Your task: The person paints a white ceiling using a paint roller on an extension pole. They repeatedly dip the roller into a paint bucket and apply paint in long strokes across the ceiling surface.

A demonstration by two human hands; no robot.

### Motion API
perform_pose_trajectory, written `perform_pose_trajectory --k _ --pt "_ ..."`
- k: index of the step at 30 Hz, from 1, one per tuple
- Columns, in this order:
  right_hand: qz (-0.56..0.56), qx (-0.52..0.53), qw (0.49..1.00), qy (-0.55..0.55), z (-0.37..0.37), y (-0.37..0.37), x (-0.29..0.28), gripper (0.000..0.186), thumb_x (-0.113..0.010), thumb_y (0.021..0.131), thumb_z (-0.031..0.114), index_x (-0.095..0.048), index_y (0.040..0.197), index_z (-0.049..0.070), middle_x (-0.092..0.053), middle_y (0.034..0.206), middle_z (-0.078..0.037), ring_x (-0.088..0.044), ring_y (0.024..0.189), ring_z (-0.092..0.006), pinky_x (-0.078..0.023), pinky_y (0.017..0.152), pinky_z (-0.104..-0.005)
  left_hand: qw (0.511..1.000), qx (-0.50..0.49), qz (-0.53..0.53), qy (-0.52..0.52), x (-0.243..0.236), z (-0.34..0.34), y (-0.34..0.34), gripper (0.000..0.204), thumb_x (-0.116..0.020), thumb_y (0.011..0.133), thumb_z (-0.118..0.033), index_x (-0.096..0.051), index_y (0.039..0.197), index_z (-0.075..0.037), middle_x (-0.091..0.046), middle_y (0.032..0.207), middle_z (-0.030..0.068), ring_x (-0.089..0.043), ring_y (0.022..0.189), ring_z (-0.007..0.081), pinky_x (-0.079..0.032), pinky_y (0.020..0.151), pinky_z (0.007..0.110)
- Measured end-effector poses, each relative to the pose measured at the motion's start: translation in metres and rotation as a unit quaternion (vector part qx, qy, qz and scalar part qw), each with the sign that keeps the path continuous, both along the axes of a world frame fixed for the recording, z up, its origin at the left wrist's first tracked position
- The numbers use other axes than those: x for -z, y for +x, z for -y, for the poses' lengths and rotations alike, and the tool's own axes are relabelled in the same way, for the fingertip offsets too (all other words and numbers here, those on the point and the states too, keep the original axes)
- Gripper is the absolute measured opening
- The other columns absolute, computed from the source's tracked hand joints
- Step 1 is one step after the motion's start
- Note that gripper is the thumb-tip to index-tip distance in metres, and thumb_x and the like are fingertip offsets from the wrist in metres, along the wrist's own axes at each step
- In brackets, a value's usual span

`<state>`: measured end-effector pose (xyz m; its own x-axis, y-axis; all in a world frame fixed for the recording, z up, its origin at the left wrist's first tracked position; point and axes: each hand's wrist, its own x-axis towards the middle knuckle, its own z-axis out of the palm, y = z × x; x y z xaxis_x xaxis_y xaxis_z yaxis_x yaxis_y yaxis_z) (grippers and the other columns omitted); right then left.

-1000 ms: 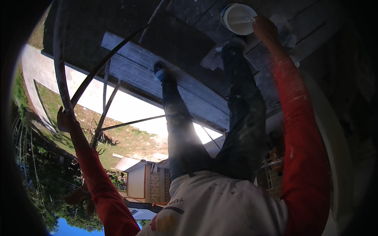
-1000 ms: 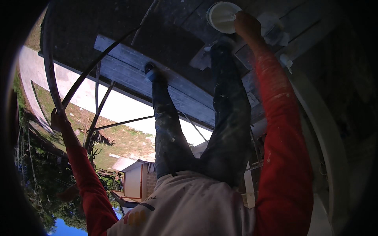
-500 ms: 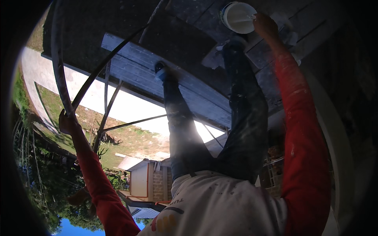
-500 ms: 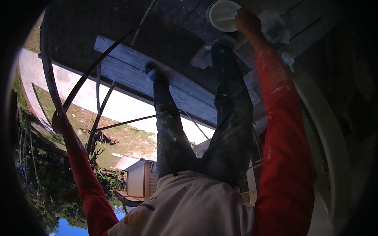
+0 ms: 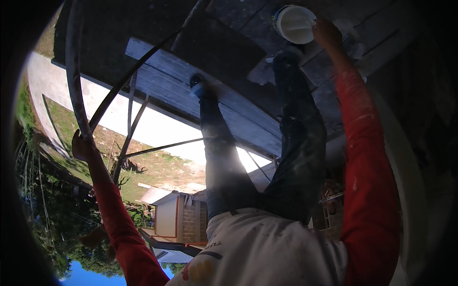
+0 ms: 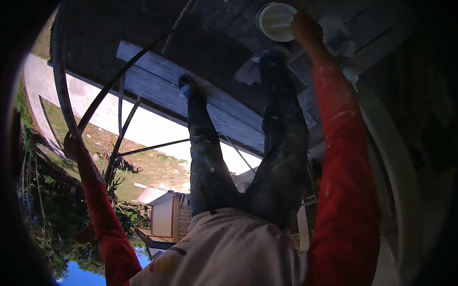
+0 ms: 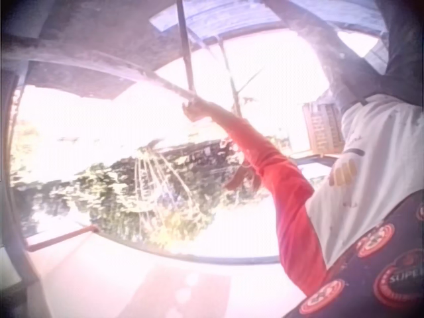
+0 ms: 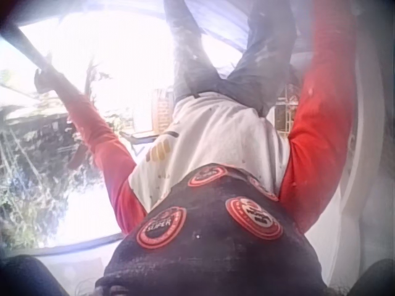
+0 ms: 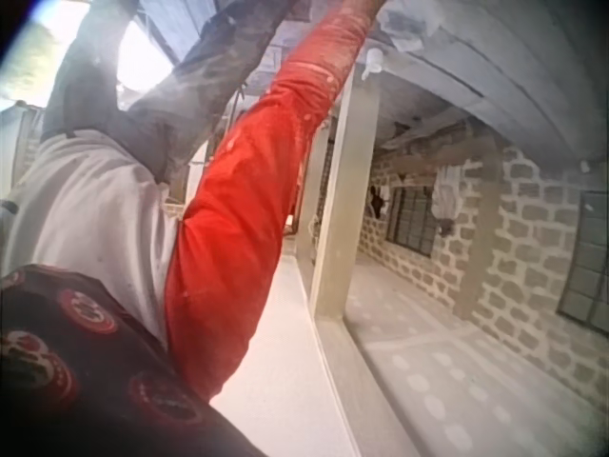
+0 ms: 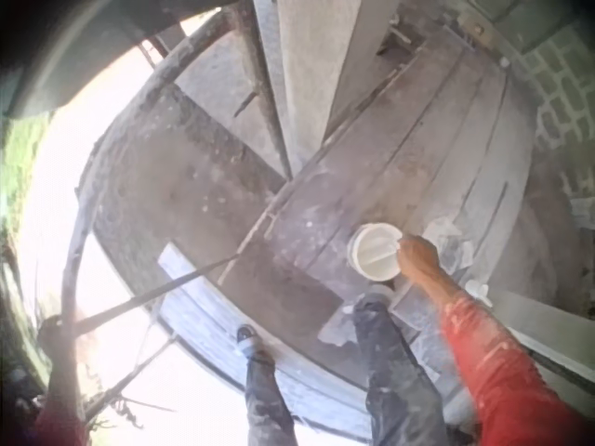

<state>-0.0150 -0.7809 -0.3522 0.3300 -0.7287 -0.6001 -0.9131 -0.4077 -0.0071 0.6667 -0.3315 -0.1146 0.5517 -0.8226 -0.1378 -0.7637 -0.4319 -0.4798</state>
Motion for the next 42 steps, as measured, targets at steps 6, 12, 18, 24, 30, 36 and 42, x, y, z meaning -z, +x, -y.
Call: perform_pose_trajectory --k 6,12,18,24,30,36,42 --pt "-0.027 -0.012 0.999 0.03 -0.001 0.025 -0.005 0.029 -0.051 0.095 0.022 -0.069 0.11 0.005 -0.072 0.104 -0.022 -0.07 0.097 -0.0405 -0.055 0.083 -0.0527 1.0 0.017 -0.015 -0.019 -0.001 -0.016 0.014 0.043 -0.082 0.081 -0.024 -0.072 0.115 -0.001 -0.074 0.103 0.0155 -0.072 0.089 0.0313 -0.057 0.08 0.042" --pt "0.006 -0.055 0.998 -0.001 -0.01 0.027 0.03 0.027 -0.051 0.096 0.022 -0.07 0.108 0.006 -0.073 0.101 -0.02 -0.071 0.096 -0.0398 -0.056 0.082 -0.0527 1.0 0.026 -0.009 0.006 -0.001 -0.005 0.012 0.045 -0.081 0.082 -0.026 -0.071 0.118 -0.001 -0.074 0.102 0.0141 -0.072 0.09 0.0298 -0.057 0.083 0.041" --pt "0.049 -0.055 0.997 -0.034 -0.004 0.01 -0.035 0.023 -0.054 0.095 0.02 -0.07 0.103 0.006 -0.074 0.098 -0.019 -0.072 0.094 -0.0382 -0.058 0.08 -0.0501 0.999 -0.032 -0.006 -0.019 -0.002 -0.017 0.011 0.038 -0.077 0.086 -0.023 -0.071 0.117 -0.001 -0.074 0.105 0.0146 -0.072 0.089 0.0268 -0.059 0.079 0.039" --pt "-0.027 -0.025 0.999 0.023 0.013 -0.009 0.04 0.027 -0.055 0.095 0.023 -0.069 0.109 0.004 -0.072 0.107 -0.021 -0.069 0.1 -0.0417 -0.054 0.086 -0.0526 0.988 -0.094 -0.083 -0.092 0.013 -0.006 0.01 0.033 -0.075 0.086 -0.011 -0.071 0.116 0.003 -0.072 0.107 0.0159 -0.072 0.088 0.0248 -0.061 0.075 0.036" --pt "0.002 0.018 1.0 0.011 0.012 -0.002 -0.014 0.03 -0.054 0.095 0.023 -0.069 0.112 0.004 -0.071 0.112 -0.022 -0.068 0.104 -0.0422 -0.054 0.088 -0.0522 0.998 -0.044 -0.027 -0.035 0.002 -0.013 0.011 0.038 -0.073 0.088 -0.03 -0.072 0.113 -0.001 -0.073 0.106 0.0153 -0.071 0.09 0.0302 -0.058 0.077 0.042" --pt "-0.012 0.011 0.999 0.033 0.026 -0.023 0.011 0.031 -0.053 0.094 0.023 -0.071 0.11 0.004 -0.07 0.115 -0.022 -0.067 0.107 -0.0425 -0.053 0.091 -0.0512 0.992 -0.086 -0.056 -0.068 0.011 -0.005 0.004 0.038 -0.075 0.087 -0.025 -0.071 0.115 0.001 -0.073 0.105 0.0164 -0.071 0.089 0.0292 -0.058 0.078 0.04" --pt "0.008 0.061 0.997 0.039 0.032 -0.039 0.058 0.034 -0.055 0.096 0.031 -0.071 0.111 0.004 -0.068 0.12 -0.022 -0.066 0.112 -0.0422 -0.052 0.093 -0.0511 1.0 -0.006 0.003 0.007 -0.005 -0.002 0.001 0.039 -0.077 0.087 -0.024 -0.071 0.116 0.001 -0.073 0.106 0.0157 -0.072 0.088 0.0289 -0.058 0.082 0.04"
